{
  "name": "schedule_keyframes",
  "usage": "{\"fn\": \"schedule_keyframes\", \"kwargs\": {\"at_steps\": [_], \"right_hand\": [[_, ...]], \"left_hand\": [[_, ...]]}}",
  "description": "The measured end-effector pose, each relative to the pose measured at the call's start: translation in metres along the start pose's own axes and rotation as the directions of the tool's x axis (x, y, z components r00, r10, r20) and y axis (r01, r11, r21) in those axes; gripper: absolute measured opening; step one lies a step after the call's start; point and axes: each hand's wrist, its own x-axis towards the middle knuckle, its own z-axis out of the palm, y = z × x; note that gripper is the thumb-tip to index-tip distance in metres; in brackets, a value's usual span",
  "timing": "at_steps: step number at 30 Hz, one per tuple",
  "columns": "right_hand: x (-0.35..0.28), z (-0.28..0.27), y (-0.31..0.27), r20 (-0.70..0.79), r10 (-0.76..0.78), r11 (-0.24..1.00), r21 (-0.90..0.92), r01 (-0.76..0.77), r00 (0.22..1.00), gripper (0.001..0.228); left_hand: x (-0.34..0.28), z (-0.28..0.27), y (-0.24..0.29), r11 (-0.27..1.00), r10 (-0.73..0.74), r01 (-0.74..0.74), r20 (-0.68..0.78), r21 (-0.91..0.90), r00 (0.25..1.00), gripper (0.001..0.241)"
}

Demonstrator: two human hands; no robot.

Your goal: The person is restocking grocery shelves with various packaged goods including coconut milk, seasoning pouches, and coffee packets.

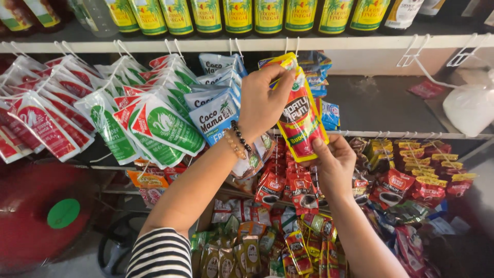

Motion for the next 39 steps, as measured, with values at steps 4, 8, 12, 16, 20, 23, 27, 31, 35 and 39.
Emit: {"fn": "schedule_keyframes", "kwargs": {"at_steps": [4,8,12,16,20,23,27,31,35,39], "right_hand": [[0.019,0.007,0.013,-0.056,0.086,0.993,-0.076,-0.09,0.995,0.022],[0.049,0.008,0.037,-0.053,0.121,0.991,-0.053,-0.124,0.991,0.023],[0.073,-0.004,0.06,-0.063,0.16,0.986,-0.034,-0.163,0.985,0.021],[0.075,-0.014,0.072,-0.101,0.161,0.987,-0.01,-0.163,0.982,0.019],[0.053,-0.018,0.066,-0.102,0.157,0.987,-0.005,-0.159,0.982,0.015],[0.038,-0.022,0.064,-0.11,0.202,0.979,-0.01,-0.204,0.973,0.012],[0.016,-0.028,0.061,-0.105,0.196,0.979,-0.029,-0.2,0.975,0.012],[-0.02,-0.054,0.06,-0.119,0.162,0.985,-0.044,-0.168,0.98,0.011],[-0.081,-0.082,0.055,-0.186,0.151,0.988,0.001,-0.154,0.971,0.012],[-0.129,-0.123,0.065,-0.324,0.179,0.974,-0.072,-0.213,0.929,0.011]], "left_hand": [[0.011,0.005,-0.035,0.985,0.032,-0.036,0.031,0.168,0.999,0.025],[0.026,0.013,-0.05,0.919,-0.052,0.03,0.045,0.392,0.998,0.024],[0.028,0.023,-0.078,0.842,-0.064,0.032,0.041,0.538,0.997,0.022],[0.021,0.022,-0.079,0.78,-0.084,0.004,0.099,0.625,0.992,0.021],[-0.005,0.013,-0.053,0.713,-0.041,-0.107,0.193,0.693,0.98,0.045],[-0.032,0.008,-0.032,0.709,0.068,-0.212,0.234,0.672,0.97,0.067],[-0.073,0.008,-0.005,0.711,0.2,-0.353,0.306,0.608,0.931,0.06],[-0.125,0.032,0.02,0.867,0.112,-0.278,0.381,0.414,0.918,0.045],[-0.184,0.056,0.035,0.98,0.0,-0.099,0.495,0.172,0.869,0.04],[-0.239,0.085,0.033,0.995,-0.102,0.083,0.605,0.059,0.79,0.031]]}}
